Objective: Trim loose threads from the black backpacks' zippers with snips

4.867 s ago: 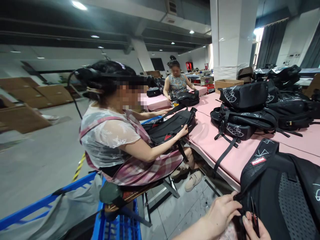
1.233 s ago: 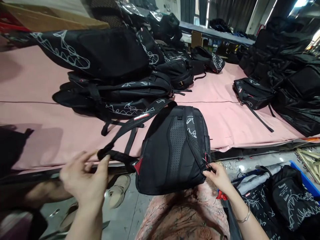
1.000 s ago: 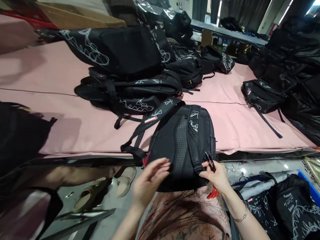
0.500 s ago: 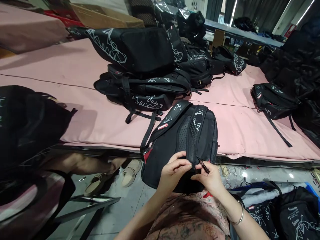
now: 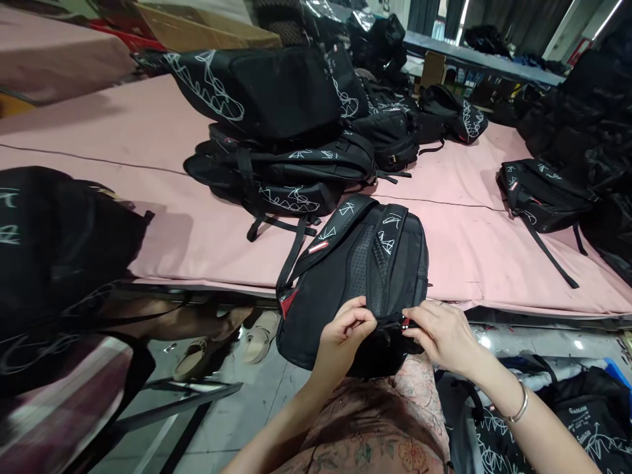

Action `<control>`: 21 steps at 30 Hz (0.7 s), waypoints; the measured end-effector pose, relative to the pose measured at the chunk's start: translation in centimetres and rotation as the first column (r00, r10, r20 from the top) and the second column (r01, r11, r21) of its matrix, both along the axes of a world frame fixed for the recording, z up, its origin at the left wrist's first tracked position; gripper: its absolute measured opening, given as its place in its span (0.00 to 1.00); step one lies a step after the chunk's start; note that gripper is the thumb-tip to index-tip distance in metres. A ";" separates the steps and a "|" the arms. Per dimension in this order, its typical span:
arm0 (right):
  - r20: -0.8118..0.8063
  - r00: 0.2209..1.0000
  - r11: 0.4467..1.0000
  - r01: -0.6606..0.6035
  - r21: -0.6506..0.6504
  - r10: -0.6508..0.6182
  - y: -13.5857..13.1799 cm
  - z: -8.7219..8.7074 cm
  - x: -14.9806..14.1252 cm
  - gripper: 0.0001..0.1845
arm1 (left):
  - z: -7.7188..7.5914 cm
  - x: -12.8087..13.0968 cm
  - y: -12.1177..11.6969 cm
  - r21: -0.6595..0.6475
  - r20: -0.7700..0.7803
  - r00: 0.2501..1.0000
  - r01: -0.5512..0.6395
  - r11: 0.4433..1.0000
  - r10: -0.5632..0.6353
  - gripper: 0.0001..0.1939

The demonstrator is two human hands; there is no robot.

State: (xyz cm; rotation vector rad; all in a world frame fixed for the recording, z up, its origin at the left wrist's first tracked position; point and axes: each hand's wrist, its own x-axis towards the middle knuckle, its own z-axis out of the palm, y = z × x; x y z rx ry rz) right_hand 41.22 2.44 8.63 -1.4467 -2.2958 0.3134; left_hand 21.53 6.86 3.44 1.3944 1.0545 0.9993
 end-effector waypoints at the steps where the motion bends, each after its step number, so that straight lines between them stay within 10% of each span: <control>1: 0.041 0.999 1.000 -0.015 -0.002 0.015 0.2 0.2 -0.1 0.11 | 0.1 0.1 0.0 0.001 0.000 1.000 0.005 1.000 -0.005 0.06; 11: -0.045 0.999 0.997 -0.001 -0.077 -0.003 0.5 -0.2 0.4 0.10 | -0.1 0.5 0.2 -0.445 0.226 0.974 0.101 0.890 0.002 0.07; 21: 0.012 0.999 0.996 -0.051 -0.067 0.052 1.1 -0.4 0.4 0.08 | 0.6 0.6 0.2 -0.499 0.356 0.933 0.146 0.854 0.049 0.07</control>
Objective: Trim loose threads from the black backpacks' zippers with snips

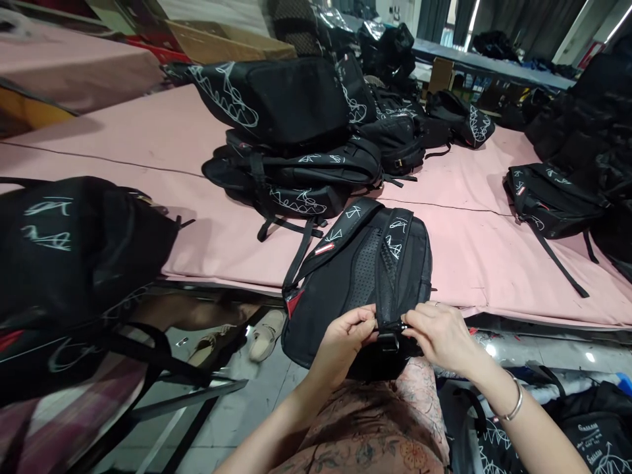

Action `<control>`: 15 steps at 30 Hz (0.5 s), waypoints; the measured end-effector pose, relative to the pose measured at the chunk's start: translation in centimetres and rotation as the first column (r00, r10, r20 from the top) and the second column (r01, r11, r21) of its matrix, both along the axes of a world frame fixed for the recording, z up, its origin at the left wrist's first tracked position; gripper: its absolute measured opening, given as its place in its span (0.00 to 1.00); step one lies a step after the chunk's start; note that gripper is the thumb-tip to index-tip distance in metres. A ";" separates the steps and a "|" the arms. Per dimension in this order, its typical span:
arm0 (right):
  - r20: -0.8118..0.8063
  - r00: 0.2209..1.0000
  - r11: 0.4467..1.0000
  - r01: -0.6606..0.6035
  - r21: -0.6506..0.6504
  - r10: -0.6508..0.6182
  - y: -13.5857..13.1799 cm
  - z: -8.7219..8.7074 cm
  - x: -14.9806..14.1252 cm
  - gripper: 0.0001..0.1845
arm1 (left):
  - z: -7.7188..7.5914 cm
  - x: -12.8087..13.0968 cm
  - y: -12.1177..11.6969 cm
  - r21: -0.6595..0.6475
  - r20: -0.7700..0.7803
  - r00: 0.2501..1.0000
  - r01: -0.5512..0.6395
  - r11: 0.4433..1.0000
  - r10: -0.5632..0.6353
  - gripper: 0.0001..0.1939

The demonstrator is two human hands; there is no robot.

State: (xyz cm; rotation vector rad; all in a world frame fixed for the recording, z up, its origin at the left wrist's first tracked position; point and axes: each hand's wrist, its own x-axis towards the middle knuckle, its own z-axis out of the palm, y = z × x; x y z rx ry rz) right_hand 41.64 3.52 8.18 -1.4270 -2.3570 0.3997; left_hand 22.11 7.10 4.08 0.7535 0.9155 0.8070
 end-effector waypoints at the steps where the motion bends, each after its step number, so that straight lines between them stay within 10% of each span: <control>1: -0.087 0.996 0.999 0.034 -0.010 -0.035 -0.3 -0.5 0.2 0.07 | -0.1 -0.2 0.0 -0.053 0.075 0.997 -0.004 0.999 0.008 0.07; 5: -0.566 0.758 0.946 0.231 -0.229 -0.323 -2.3 -3.8 0.1 0.11 | -0.3 -0.6 0.4 -0.172 0.294 0.955 0.018 0.985 0.034 0.12; 8: -0.635 0.596 0.869 0.289 -0.402 -0.492 -4.0 -7.2 -1.9 0.24 | -0.3 -0.3 0.7 -0.190 0.310 0.949 0.003 0.982 0.057 0.11; 12: -0.599 0.552 0.814 0.412 -0.409 -0.580 -5.0 -10.2 -4.3 0.16 | -0.3 0.1 1.3 -0.109 0.221 0.975 0.024 0.994 0.000 0.13; 15: -0.506 0.677 0.842 0.481 -0.245 -0.534 -4.8 -10.7 -4.7 0.09 | -0.6 0.0 2.2 0.031 -0.016 0.998 0.066 0.997 -0.065 0.14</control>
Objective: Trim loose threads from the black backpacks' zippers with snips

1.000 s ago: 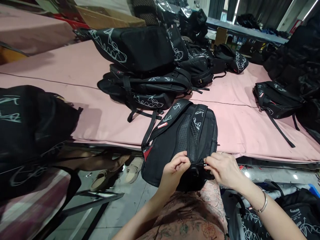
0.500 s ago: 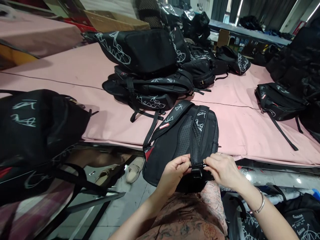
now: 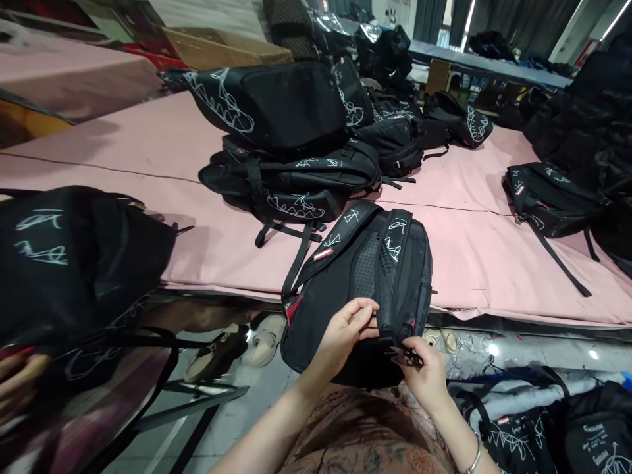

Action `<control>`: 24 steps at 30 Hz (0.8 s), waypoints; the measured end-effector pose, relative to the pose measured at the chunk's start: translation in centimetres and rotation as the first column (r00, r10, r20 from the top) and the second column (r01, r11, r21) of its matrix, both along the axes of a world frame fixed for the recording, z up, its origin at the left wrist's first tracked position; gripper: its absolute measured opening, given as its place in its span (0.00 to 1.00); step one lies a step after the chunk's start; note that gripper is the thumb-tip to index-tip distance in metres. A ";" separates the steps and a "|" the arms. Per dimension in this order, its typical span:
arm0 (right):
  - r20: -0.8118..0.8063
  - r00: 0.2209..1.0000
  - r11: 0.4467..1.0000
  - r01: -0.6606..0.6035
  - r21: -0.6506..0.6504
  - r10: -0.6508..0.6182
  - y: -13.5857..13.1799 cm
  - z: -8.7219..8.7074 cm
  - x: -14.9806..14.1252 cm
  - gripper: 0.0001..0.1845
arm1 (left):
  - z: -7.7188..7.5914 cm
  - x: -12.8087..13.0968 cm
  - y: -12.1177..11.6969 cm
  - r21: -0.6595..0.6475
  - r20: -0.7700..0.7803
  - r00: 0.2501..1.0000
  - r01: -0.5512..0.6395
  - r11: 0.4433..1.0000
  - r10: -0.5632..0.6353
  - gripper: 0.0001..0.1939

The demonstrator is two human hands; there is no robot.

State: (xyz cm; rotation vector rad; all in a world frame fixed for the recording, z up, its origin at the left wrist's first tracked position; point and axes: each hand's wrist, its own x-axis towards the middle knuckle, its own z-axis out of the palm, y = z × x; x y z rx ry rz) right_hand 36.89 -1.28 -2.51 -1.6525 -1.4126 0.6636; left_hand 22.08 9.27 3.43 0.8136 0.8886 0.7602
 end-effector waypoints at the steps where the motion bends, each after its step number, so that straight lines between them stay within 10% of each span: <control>1: 0.105 0.994 0.999 -0.034 0.024 0.031 0.1 0.1 0.0 0.10 | -0.1 -0.1 0.4 0.063 -0.104 0.994 0.024 0.998 -0.017 0.15; 9: 0.654 0.733 0.969 -0.247 0.000 0.187 1.8 1.9 -1.3 0.09 | -0.2 -0.6 2.6 0.322 -0.773 0.635 0.419 0.849 -0.020 0.20; 15: 0.568 0.823 1.000 -0.018 0.008 0.010 0.9 1.3 -2.0 0.12 | -1.8 0.0 2.1 0.159 -0.311 0.948 0.118 0.980 -0.064 0.15; 24: -0.038 0.997 0.997 -0.065 0.029 0.066 0.3 3.4 1.1 0.15 | -1.9 0.5 1.5 -0.279 0.224 0.955 -0.128 0.952 0.194 0.09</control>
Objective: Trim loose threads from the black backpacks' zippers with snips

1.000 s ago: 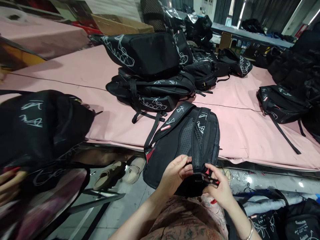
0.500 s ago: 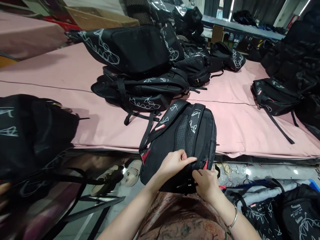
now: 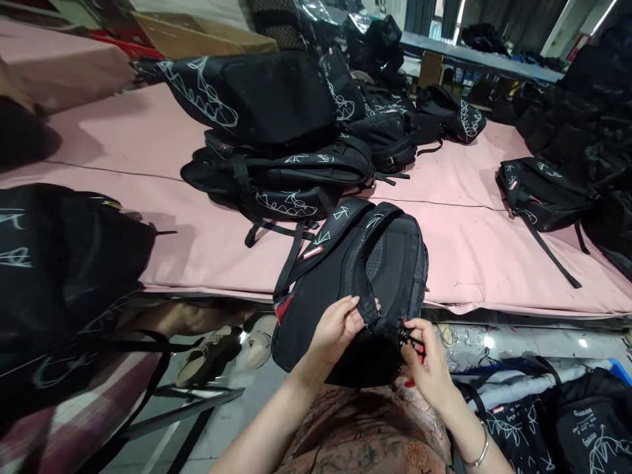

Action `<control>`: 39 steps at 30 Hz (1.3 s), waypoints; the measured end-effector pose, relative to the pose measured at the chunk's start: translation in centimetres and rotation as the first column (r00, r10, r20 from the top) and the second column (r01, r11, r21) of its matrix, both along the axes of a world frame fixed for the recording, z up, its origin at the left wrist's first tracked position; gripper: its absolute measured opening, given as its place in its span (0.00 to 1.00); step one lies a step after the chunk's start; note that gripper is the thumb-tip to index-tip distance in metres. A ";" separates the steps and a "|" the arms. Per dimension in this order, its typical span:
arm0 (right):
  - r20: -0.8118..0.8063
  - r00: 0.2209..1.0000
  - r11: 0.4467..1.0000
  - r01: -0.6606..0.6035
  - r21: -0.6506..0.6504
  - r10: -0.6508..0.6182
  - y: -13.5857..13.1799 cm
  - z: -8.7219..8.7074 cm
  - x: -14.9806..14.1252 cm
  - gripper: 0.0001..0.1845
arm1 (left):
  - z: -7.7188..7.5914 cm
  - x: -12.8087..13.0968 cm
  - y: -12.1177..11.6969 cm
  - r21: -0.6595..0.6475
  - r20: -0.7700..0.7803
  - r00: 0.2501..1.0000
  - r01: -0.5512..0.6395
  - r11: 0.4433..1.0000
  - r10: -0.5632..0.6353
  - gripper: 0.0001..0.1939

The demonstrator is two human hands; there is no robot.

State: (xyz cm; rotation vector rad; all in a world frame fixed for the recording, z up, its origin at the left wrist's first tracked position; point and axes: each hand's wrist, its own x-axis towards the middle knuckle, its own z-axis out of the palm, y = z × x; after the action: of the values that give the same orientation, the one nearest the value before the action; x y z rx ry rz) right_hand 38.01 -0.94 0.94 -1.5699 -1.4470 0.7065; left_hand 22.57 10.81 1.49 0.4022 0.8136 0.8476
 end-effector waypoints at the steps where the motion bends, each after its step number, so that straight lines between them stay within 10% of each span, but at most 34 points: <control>1: 0.024 1.000 0.999 0.016 0.029 -0.017 0.4 0.1 0.7 0.13 | 0.1 0.0 0.0 -0.010 0.017 1.000 0.002 1.000 -0.002 0.07; 10: 0.253 0.947 0.935 -0.260 0.242 0.198 5.1 0.9 3.1 0.07 | -0.2 0.1 -0.4 -0.022 0.031 0.999 0.020 1.000 -0.019 0.05; 26: 0.372 0.826 0.843 -0.509 0.173 0.423 7.2 3.0 4.4 0.07 | 0.3 0.1 -0.7 -0.028 0.023 0.999 0.033 0.999 -0.032 0.11; 39: 0.311 0.897 0.890 -0.393 0.233 0.315 6.6 2.3 4.1 0.04 | -0.2 0.2 -0.7 -0.041 0.044 0.999 0.017 0.999 -0.015 0.09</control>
State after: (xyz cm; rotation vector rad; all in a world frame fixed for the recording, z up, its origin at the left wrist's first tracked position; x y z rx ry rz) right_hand 42.10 5.66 3.20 -1.2120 -1.9776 0.4676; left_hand 22.79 10.14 1.29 0.3517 0.7851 0.8208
